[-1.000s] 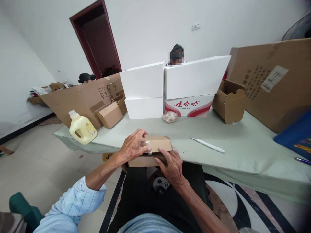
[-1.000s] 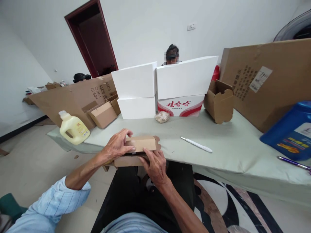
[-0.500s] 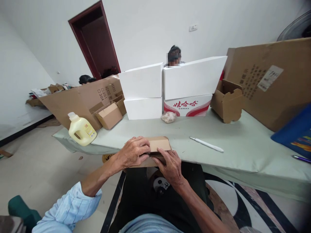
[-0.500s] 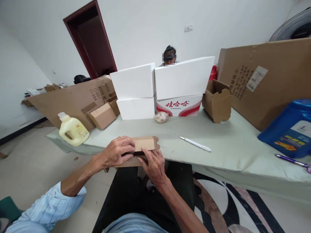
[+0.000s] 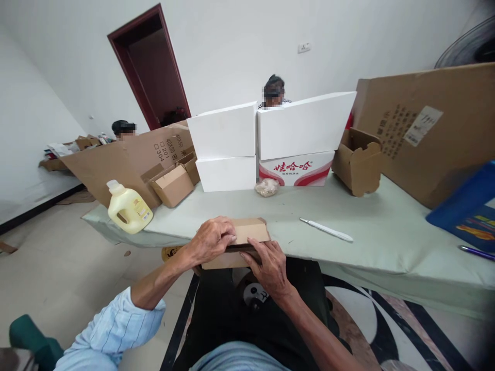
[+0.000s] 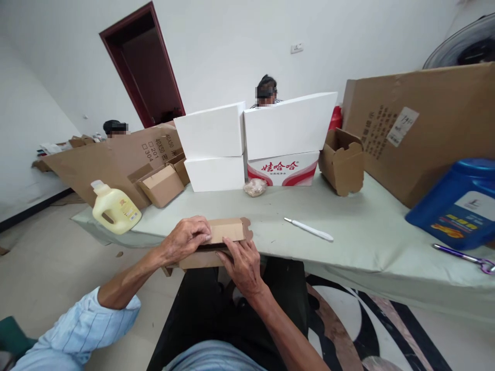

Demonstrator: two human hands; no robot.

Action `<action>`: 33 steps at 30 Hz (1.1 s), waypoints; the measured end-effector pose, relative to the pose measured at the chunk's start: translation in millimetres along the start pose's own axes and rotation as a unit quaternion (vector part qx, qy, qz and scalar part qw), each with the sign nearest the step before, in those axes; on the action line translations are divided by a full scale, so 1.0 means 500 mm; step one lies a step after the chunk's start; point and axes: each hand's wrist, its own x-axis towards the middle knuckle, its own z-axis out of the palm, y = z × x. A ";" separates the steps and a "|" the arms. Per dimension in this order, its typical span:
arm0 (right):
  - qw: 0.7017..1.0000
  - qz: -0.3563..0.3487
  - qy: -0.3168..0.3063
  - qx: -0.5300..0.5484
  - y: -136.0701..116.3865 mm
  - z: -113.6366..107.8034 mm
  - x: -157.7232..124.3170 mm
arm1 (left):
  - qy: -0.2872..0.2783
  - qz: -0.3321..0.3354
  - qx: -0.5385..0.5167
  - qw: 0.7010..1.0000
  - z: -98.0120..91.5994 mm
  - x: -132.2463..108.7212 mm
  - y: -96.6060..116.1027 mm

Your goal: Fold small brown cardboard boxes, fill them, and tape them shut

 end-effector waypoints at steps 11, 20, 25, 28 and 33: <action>1.000 -0.002 -0.011 -0.004 -0.005 0.001 -0.004 | 0.115 -0.190 -0.208 0.953 -0.045 0.049 -0.077; 0.999 -0.029 -0.018 -0.016 -0.006 0.007 0.025 | 0.165 -0.226 -0.346 0.896 -0.045 0.065 -0.125; 0.998 -0.047 -0.025 -0.037 0.014 0.013 0.015 | 0.213 -0.233 -0.391 0.864 -0.064 0.081 -0.164; 0.998 -0.046 -0.015 -0.047 0.035 0.027 0.014 | 0.230 -0.218 -0.401 0.860 -0.081 0.088 -0.165; 0.998 -0.036 -0.004 -0.049 0.057 0.063 0.019 | 0.224 -0.189 -0.417 0.861 -0.091 0.098 -0.142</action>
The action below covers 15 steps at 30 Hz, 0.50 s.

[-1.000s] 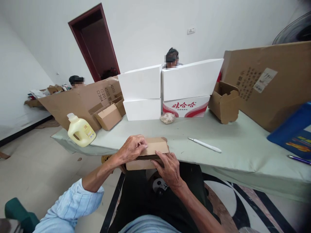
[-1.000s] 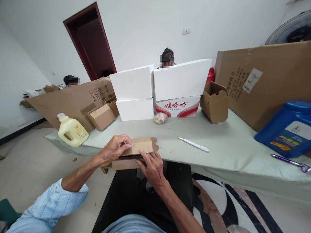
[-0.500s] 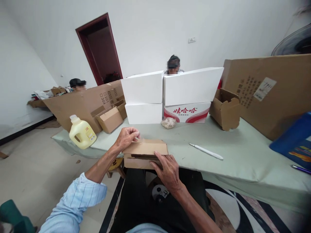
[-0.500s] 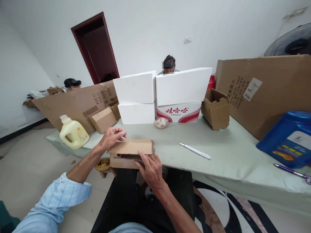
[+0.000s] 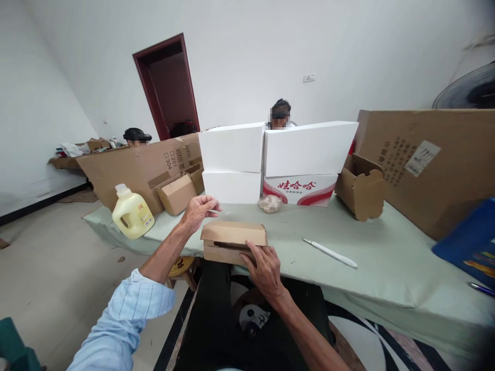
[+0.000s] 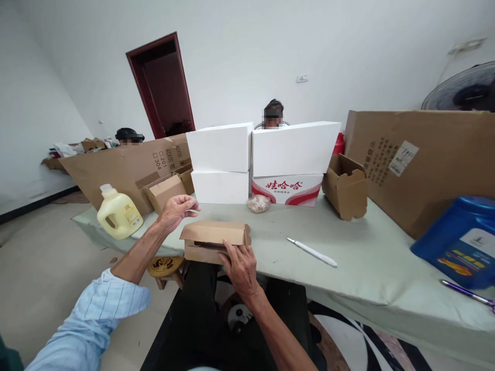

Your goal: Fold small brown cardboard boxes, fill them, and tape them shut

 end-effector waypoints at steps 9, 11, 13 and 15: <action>0.998 0.015 -0.058 -0.020 0.029 0.024 -0.072 | -0.025 0.017 0.010 0.999 0.052 -0.003 -0.028; 0.997 0.015 -0.076 -0.025 0.036 0.027 -0.097 | -0.033 0.029 0.040 0.998 0.070 0.006 -0.041; 0.995 0.021 -0.090 -0.026 0.043 0.028 -0.118 | -0.046 0.039 0.082 0.995 0.085 0.026 -0.051; 0.995 0.031 -0.096 -0.023 0.048 0.028 -0.134 | -0.060 0.042 0.116 0.991 0.100 0.062 -0.061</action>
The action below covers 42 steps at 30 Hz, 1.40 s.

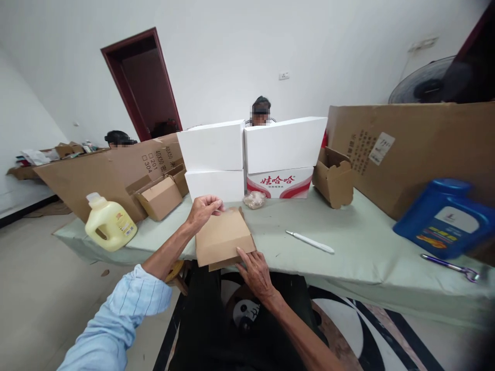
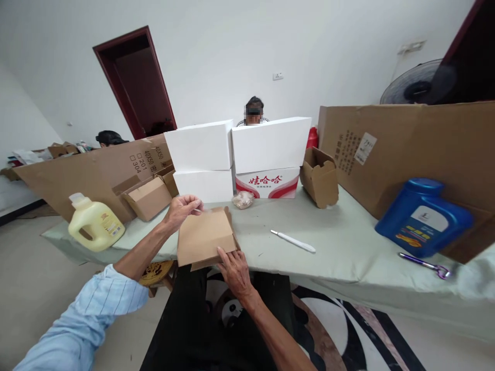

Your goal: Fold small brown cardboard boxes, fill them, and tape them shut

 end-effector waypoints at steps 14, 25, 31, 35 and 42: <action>0.995 0.047 0.024 0.086 -0.027 -0.005 -0.024 | -0.059 0.082 0.285 0.953 0.220 0.391 -0.157; 0.984 0.084 0.061 0.144 -0.032 0.014 -0.043 | -0.214 0.153 0.375 0.889 0.323 0.409 -0.318; 0.984 0.091 0.072 0.135 -0.034 0.016 -0.038 | -0.227 0.162 0.347 0.896 0.302 0.432 -0.340; 0.984 0.093 0.068 0.137 -0.030 0.017 -0.040 | -0.176 0.128 0.331 0.918 0.301 0.462 -0.367; 0.985 0.089 0.074 0.127 -0.028 0.014 -0.037 | -0.137 0.093 0.324 0.931 0.316 0.461 -0.377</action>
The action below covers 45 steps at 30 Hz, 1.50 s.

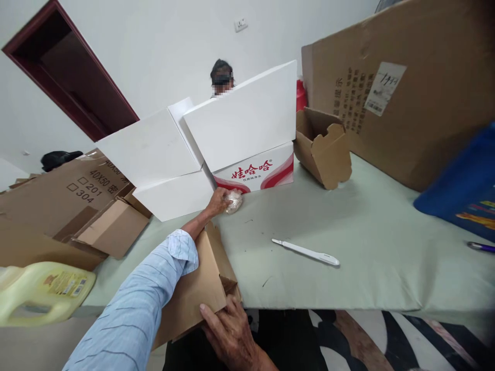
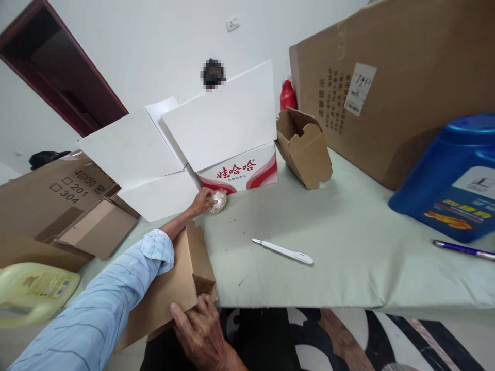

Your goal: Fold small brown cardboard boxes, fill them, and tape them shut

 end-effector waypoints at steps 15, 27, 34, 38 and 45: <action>0.998 -0.050 -0.022 -0.031 0.033 -0.037 0.133 | -0.027 0.117 -0.029 0.992 -0.341 -0.288 0.202; 0.969 0.097 -0.214 -0.081 -0.051 -0.108 0.351 | -0.008 0.081 0.109 0.991 -0.458 -0.739 0.220; 0.918 0.201 -0.337 -0.065 -0.111 -0.143 0.476 | -0.073 0.083 0.016 0.994 -0.478 -0.702 0.185; 0.897 0.222 -0.376 -0.073 -0.108 -0.134 0.500 | -0.105 0.049 -0.063 0.991 -0.495 -0.702 0.185; 0.901 0.212 -0.361 -0.114 -0.108 -0.113 0.500 | -0.113 0.028 -0.038 0.993 -0.490 -0.716 0.177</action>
